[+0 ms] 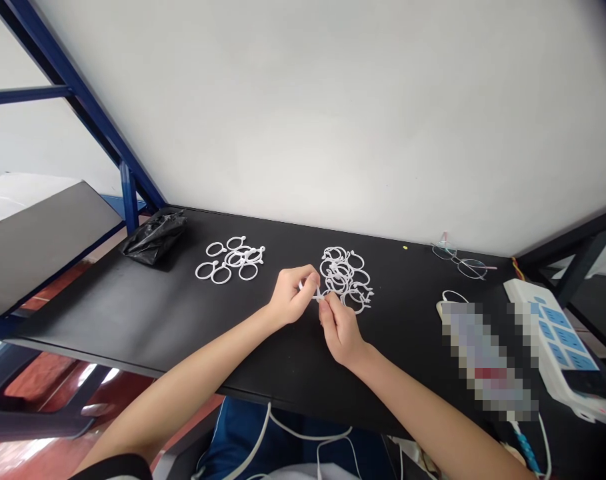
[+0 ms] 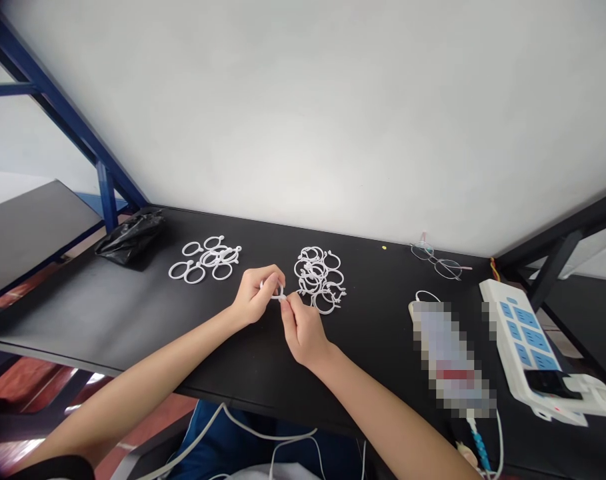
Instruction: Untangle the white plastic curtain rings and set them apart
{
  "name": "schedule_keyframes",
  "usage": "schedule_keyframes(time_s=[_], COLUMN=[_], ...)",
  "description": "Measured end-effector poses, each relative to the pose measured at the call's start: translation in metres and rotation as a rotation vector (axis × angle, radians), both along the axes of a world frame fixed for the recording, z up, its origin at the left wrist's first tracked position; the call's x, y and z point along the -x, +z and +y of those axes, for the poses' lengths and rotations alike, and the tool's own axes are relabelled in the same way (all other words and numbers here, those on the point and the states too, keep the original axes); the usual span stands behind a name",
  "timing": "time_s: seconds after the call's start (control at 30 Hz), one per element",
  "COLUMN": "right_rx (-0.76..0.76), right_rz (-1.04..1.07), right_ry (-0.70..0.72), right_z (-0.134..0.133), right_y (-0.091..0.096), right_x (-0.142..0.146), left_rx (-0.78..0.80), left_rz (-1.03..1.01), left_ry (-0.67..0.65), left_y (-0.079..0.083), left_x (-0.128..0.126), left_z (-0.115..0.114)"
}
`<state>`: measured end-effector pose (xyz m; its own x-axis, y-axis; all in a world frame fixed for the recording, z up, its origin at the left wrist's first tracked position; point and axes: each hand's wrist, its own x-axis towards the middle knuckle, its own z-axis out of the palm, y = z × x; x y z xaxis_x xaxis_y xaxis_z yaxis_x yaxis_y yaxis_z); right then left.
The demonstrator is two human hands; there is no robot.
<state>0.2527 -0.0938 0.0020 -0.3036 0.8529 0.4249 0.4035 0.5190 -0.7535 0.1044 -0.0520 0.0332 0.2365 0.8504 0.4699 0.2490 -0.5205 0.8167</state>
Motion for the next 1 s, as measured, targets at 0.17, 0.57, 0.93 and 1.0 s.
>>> schedule_keyframes(time_s=[0.17, 0.57, 0.93, 1.0], right_rx=[-0.003, -0.013, 0.007, 0.007], right_rz=[0.005, 0.003, 0.018, 0.020], right_ry=[0.051, 0.055, 0.053, 0.053], right_z=[0.0009, -0.0001, -0.0004, -0.0004], right_y=[-0.0041, -0.0042, -0.0064, -0.0067], right_x=[-0.0021, -0.0028, -0.0023, -0.0024], left_rx=[0.026, 0.044, 0.039, 0.035], left_rz=[-0.022, -0.019, 0.028, 0.029], left_ry=[-0.010, -0.042, -0.030, -0.033], left_y=[-0.0025, -0.0045, 0.0012, 0.0011], left_x=[-0.0006, 0.0002, 0.0006, 0.0004], left_z=[-0.0002, 0.0005, -0.0002, -0.0002])
